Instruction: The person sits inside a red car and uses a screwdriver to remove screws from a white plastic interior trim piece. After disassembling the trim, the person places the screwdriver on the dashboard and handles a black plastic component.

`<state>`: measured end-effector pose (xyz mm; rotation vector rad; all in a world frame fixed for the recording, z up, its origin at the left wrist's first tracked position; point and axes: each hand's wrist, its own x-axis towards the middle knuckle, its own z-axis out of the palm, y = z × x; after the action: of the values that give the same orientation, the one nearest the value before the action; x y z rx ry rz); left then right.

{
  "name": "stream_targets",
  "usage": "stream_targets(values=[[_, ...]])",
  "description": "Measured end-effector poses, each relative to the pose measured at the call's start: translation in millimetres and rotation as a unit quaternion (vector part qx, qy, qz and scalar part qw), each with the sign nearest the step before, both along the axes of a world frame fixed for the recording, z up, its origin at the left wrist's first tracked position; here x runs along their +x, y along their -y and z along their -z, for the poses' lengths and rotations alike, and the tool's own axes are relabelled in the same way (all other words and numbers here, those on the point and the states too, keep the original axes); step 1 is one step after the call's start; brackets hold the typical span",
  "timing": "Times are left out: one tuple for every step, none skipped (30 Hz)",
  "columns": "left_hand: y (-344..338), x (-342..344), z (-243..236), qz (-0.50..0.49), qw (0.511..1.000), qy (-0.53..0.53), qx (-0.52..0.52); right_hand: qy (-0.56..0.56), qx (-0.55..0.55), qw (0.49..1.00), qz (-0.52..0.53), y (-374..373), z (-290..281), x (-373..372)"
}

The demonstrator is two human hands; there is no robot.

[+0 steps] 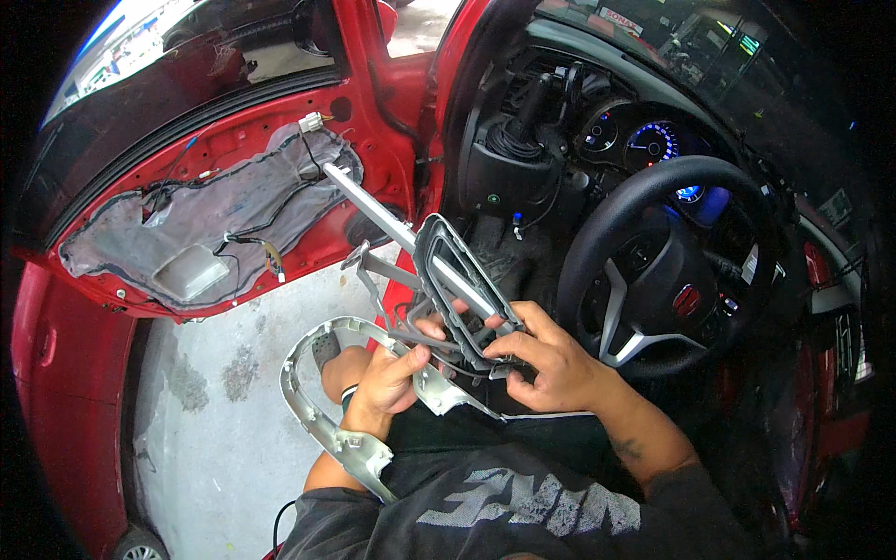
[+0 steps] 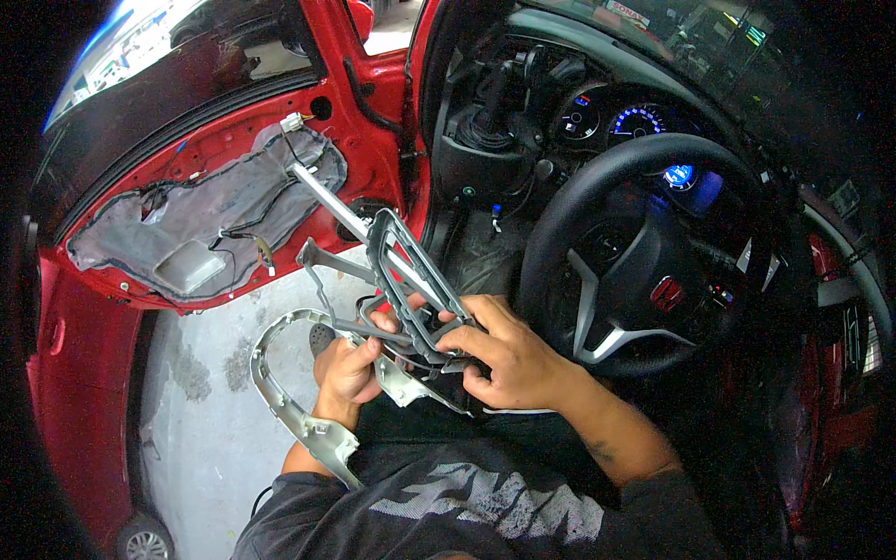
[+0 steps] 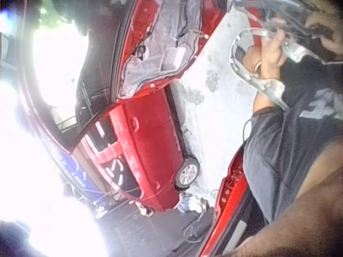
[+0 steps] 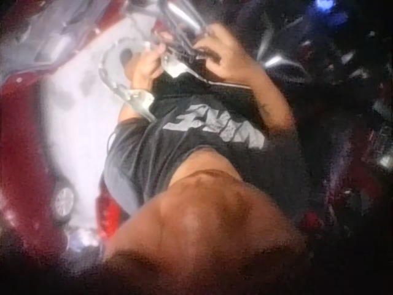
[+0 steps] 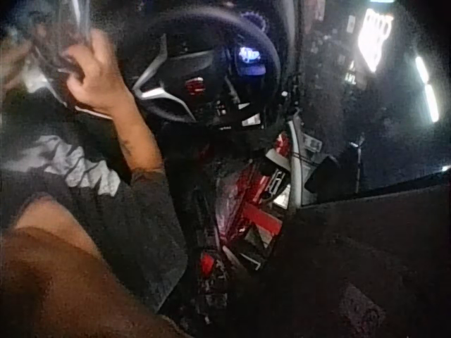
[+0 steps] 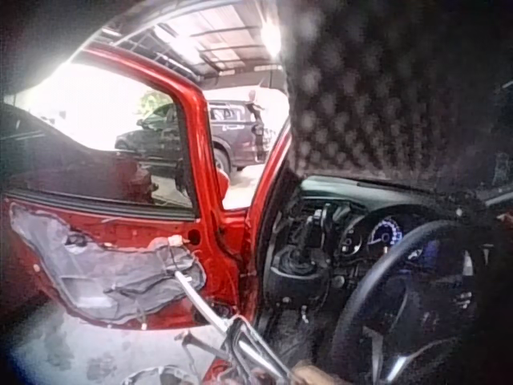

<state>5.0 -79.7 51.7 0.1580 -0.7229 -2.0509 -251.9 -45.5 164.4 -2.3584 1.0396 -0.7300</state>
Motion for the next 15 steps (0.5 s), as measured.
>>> stream_targets(values=[[-0.3,-0.4,-2.5,0.001,1.000,-0.004,-0.001,-0.003,-0.015,1.000,-0.004,1.1,-2.9,0.3],[-0.1,-0.5,-2.7,0.006,1.000,-0.007,0.000,-0.007,-0.029,1.000,-0.009,1.9,-5.4,0.9],[0.0,-1.2,-1.8,0.002,1.000,-0.003,-0.006,-0.010,-0.044,0.999,-0.013,2.6,-8.8,1.4],[0.0,-1.6,0.5,-0.004,1.000,0.001,-0.012,-0.028,-0.034,0.999,-0.021,3.2,-14.9,0.6],[-0.4,-1.7,3.2,-0.009,1.000,0.006,-0.017,-0.044,-0.035,0.998,-0.032,4.6,-19.2,-0.2],[-2.5,-1.2,6.7,-0.019,1.000,0.013,-0.007,-0.060,-0.037,0.997,-0.043,6.1,-22.6,-0.8],[-4.1,-2.2,6.7,-0.008,1.000,0.023,0.007,-0.080,-0.041,0.995,-0.048,6.0,-25.6,-3.0],[-6.6,-2.0,6.4,0.003,0.999,0.034,0.021,-0.095,-0.049,0.993,-0.058,5.2,-26.8,-3.7],[-8.4,-1.8,6.7,0.014,0.998,0.044,0.035,-0.109,-0.056,0.990,-0.067,4.7,-27.7,-3.6],[-8.8,-1.8,6.3,0.016,0.998,0.055,0.038,-0.123,-0.063,0.987,-0.078,4.3,-28.8,-4.2],[-9.1,-3.9,5.4,0.012,0.998,0.055,0.028,-0.121,-0.062,0.987,-0.080,4.4,-29.9,-5.7],[-9.6,-6.0,3.7,0.009,0.998,0.054,0.018,-0.119,-0.060,0.988,-0.082,5.3,-30.7,-7.5],[-11.2,-6.5,2.7,0.005,0.998,0.055,0.010,-0.116,-0.057,0.988,-0.085,5.9,-29.6,-8.6],[-12.1,-5.4,2.8,0.018,0.998,0.062,0.014,-0.106,-0.048,0.989,-0.089,7.2,-28.6,-12.3],[-11.3,-5.8,3.8,0.029,0.997,0.071,0.007,-0.095,-0.039,0.991,-0.088,7.0,-26.6,-15.4]])
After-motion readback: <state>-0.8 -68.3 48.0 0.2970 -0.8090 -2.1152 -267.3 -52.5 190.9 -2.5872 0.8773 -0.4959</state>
